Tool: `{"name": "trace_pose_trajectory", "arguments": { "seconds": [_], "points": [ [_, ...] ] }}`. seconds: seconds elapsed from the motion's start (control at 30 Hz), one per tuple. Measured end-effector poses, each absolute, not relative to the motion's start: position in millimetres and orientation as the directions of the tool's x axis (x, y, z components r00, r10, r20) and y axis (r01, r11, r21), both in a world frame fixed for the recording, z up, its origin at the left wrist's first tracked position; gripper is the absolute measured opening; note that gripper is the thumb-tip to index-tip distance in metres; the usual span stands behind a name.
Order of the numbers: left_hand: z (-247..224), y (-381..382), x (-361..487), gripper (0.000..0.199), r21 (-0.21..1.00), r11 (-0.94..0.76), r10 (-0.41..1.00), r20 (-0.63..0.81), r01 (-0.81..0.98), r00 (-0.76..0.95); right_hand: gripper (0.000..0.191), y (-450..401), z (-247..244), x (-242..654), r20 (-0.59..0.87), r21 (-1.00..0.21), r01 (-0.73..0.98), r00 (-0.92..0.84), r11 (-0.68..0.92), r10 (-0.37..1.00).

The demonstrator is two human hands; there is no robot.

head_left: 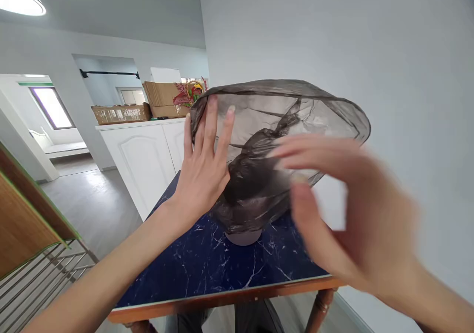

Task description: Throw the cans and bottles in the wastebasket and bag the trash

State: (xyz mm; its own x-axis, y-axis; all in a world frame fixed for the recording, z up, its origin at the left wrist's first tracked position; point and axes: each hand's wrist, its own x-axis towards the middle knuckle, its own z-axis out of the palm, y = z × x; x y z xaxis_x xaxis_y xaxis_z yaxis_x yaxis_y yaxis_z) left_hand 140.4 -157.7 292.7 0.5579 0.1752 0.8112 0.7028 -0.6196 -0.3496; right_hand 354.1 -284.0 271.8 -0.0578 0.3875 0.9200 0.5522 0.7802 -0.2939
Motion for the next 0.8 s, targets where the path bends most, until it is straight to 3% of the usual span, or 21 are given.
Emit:
{"name": "trace_pose_trajectory", "arguments": {
  "seconds": [0.03, 0.1, 0.23, 0.37, 0.43, 0.5, 0.57, 0.7, 0.8],
  "points": [
    [294.8, -156.5, 141.3, 0.082, -0.362, -0.631, 0.162, 0.803, 0.686, 0.573, 0.042, -270.7, 273.1, 346.3, 0.901, -0.162, 0.605, -0.232, 0.780, 0.368],
    [299.6, -152.1, 140.1, 0.079, -0.374, -0.641, 0.153, 0.793, 0.670, 0.589, 0.036, -236.0, 276.3, 336.5, 0.800, -0.071, 0.698, -0.387, 0.713, 0.459],
    [311.0, -149.8, 133.2, 0.076, -0.336, -0.657, 0.140, 0.825, 0.675, 0.547, 0.034, -175.2, 279.6, 335.8, 0.540, 0.028, 0.903, -0.374, 0.428, 0.754],
    [324.2, -170.4, 134.5, 0.075, -0.253, -0.684, 0.157, 0.865, 0.685, 0.477, 0.047, -148.3, 281.3, 340.6, 0.352, 0.101, 0.940, -0.340, 0.326, 0.872],
    [329.2, -182.8, 138.0, 0.073, -0.265, -0.684, 0.148, 0.862, 0.680, 0.484, 0.074, -140.6, 285.2, 341.0, 0.248, 0.099, 0.935, -0.355, 0.341, 0.901],
    [331.4, -190.9, 140.5, 0.073, -0.296, -0.680, 0.130, 0.851, 0.670, 0.508, 0.086, -134.7, 291.0, 341.1, 0.122, 0.066, 0.918, -0.396, 0.391, 0.910],
    [330.4, -192.9, 140.5, 0.077, -0.326, -0.679, 0.118, 0.837, 0.658, 0.535, 0.076, -131.2, 297.3, 341.5, 0.043, 0.021, 0.894, -0.448, 0.448, 0.893],
    [321.1, -181.6, 132.9, 0.089, -0.312, -0.695, 0.160, 0.811, 0.647, 0.563, 0.053, -123.7, 304.7, 338.1, 0.130, -0.048, 0.847, -0.520, 0.529, 0.844],
    [310.1, -165.1, 124.6, 0.087, -0.261, -0.715, 0.219, 0.798, 0.649, 0.562, 0.046, -104.3, 301.2, 328.2, 0.062, -0.104, 0.851, -0.511, 0.514, 0.858]
  ]
}}
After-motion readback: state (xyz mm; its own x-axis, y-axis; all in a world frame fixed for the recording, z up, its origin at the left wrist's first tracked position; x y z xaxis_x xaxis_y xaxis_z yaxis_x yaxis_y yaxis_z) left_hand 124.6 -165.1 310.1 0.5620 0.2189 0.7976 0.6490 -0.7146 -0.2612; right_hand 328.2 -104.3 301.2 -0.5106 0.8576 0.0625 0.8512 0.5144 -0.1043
